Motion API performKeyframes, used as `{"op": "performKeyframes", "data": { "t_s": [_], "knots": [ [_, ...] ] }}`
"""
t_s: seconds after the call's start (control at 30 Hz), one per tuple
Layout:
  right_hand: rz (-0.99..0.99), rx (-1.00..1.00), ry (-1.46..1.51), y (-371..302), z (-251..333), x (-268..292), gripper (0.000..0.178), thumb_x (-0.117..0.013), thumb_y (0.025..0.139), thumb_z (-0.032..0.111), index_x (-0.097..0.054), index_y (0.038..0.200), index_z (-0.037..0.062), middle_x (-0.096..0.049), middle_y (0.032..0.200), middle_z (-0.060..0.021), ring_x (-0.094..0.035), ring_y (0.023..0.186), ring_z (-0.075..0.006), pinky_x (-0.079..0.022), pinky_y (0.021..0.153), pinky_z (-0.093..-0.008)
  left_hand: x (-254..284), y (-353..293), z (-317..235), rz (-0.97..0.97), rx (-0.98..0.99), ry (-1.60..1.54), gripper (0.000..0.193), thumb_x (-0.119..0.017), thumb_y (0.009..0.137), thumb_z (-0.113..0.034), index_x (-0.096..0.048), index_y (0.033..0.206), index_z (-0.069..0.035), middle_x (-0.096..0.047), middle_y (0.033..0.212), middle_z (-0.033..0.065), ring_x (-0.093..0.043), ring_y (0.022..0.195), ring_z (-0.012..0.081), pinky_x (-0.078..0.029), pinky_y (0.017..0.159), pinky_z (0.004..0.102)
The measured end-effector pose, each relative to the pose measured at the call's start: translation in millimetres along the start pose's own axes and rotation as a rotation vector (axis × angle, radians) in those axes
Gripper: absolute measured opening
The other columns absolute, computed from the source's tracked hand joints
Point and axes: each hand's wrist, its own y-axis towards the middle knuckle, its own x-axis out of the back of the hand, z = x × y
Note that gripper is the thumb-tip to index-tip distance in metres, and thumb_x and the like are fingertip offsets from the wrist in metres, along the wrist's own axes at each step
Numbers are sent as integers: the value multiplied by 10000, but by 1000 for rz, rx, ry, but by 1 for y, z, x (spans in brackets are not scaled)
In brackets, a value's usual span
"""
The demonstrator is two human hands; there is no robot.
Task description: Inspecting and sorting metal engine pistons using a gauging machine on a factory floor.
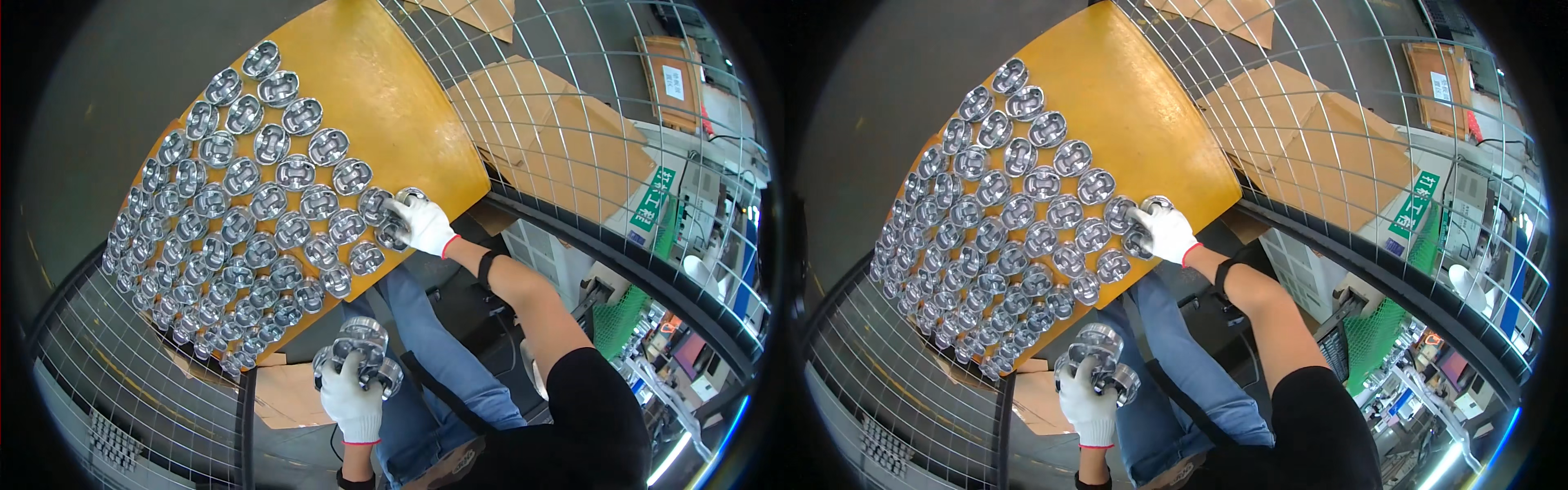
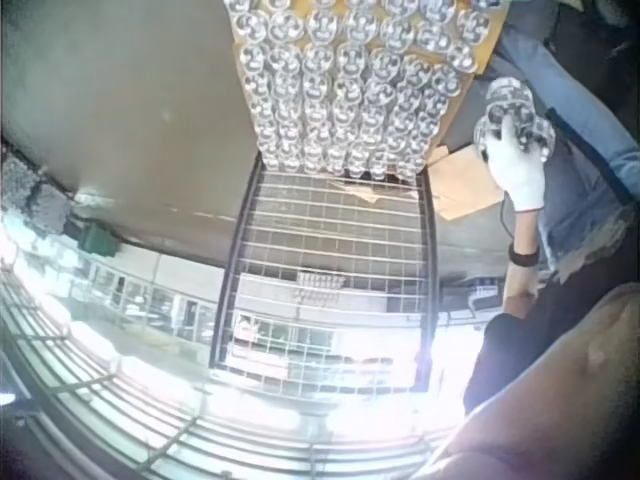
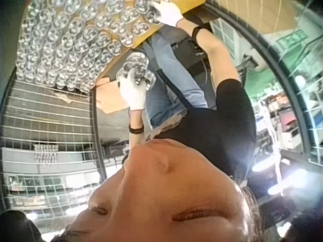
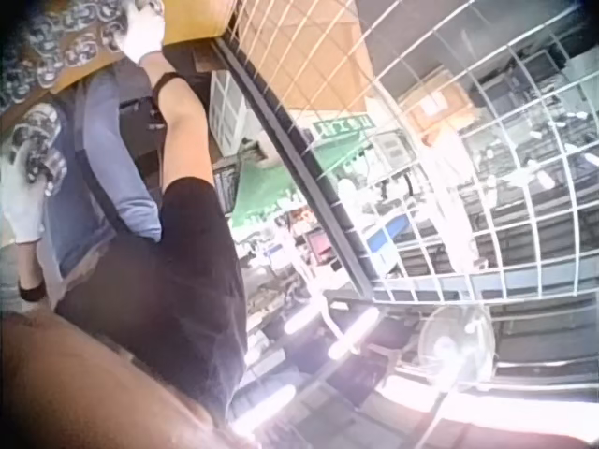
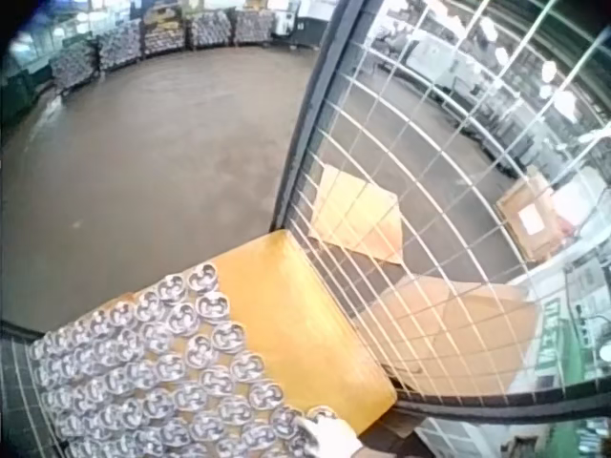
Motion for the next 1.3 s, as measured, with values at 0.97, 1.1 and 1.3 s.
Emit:
{"op": "performKeyframes", "data": {
  "t_s": [0.97,1.1,1.3],
  "knots": [
    [-25,-10,27,147,-102,91,444,-695,689,211,-670,1102,50,-588,1174,-194,-582,1066,-369,-484,917,-421,-57,317,-227,-204,-661,613,275,-616,790,-190,-620,1063,-161,-546,890,135,-605,763,284,-477,626,407],
    [-182,45,-142,155,-109,67,326,-725,652,224,-684,936,69,-620,1039,-161,-621,923,-323,-503,772,-432,-66,325,-227,-159,-606,662,369,-654,773,-208,-594,1136,-177,-546,899,119,-608,767,265,-490,629,391],
    [-249,60,-66,145,-121,60,200,-668,686,158,-680,851,46,-603,986,-169,-589,919,-332,-467,742,-424,-31,322,-224,-120,-689,473,634,-765,664,-212,-548,1259,-190,-577,1003,117,-625,816,274,-512,656,389]
  ]
}}
